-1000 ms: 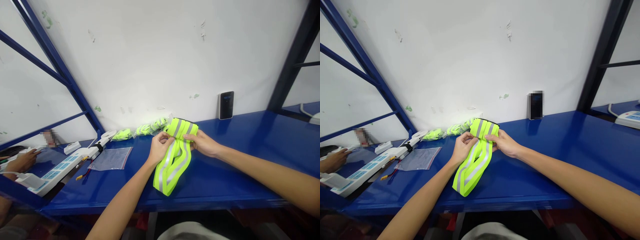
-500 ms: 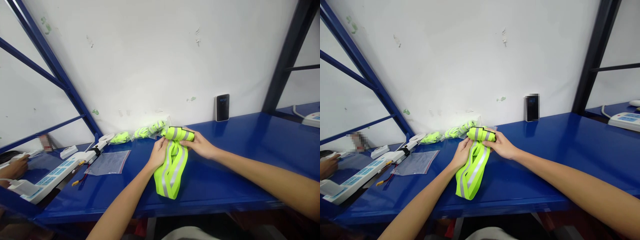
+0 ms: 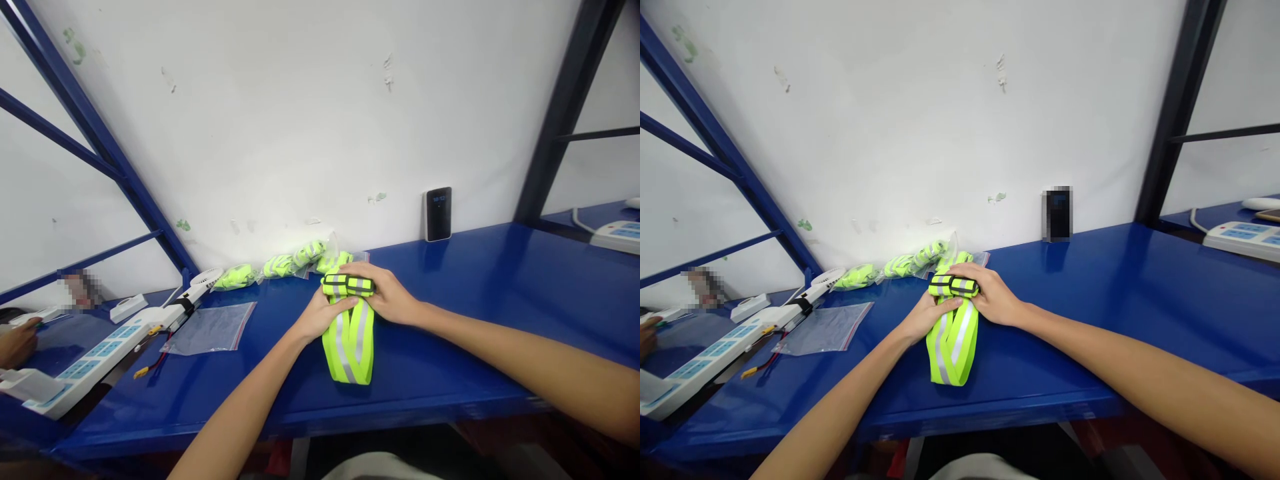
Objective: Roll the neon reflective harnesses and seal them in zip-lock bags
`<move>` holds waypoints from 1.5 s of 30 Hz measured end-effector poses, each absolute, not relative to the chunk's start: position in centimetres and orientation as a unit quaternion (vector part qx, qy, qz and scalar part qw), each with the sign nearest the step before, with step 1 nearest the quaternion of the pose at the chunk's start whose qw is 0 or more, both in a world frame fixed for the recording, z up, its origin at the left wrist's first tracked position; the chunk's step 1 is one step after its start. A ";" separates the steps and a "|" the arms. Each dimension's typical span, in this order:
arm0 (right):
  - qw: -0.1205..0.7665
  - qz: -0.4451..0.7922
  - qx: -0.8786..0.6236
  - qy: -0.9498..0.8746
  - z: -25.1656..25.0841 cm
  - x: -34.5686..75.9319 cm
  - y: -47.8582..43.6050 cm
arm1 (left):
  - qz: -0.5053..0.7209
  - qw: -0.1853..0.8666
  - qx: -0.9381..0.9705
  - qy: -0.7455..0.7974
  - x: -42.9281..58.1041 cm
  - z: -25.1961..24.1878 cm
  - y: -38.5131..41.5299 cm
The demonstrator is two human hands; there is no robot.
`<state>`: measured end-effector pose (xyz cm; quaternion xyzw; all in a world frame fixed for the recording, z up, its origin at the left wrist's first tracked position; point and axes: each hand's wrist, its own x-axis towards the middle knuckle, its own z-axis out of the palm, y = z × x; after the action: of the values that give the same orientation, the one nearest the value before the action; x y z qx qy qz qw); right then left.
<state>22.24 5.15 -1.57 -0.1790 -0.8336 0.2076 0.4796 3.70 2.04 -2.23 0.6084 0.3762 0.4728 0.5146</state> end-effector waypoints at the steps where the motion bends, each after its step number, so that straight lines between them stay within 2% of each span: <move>1: 0.479 0.200 -0.175 -0.837 -1.7 22.2 5.2 | 0.467 0.519 0.605 0.382 3.7 -2.3 2.1; 12: 0.470 0.131 -0.178 -0.854 -2.0 22.4 5.7 | 0.485 0.651 0.473 0.343 4.2 -2.4 2.0; 22: 0.484 0.114 -0.163 -0.852 -2.5 22.0 5.7 | 0.475 0.635 0.452 0.409 4.4 -2.8 2.0; 28: 0.463 0.089 -0.172 -0.865 -3.2 21.8 5.7 | 0.478 0.641 0.428 0.422 4.7 -2.7 1.6; 39: 0.473 0.122 -0.179 -0.854 -2.9 21.7 5.6 | 0.463 0.690 0.435 0.347 4.8 -2.2 1.0; 45: 0.477 0.139 -0.191 -0.846 -3.1 21.7 5.7 | 0.463 0.645 0.451 0.408 4.8 -2.7 1.6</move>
<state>21.73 5.70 -3.06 -0.1913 -0.8463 0.1385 0.4774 4.84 1.56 -2.66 0.4507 0.4081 0.4630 0.6449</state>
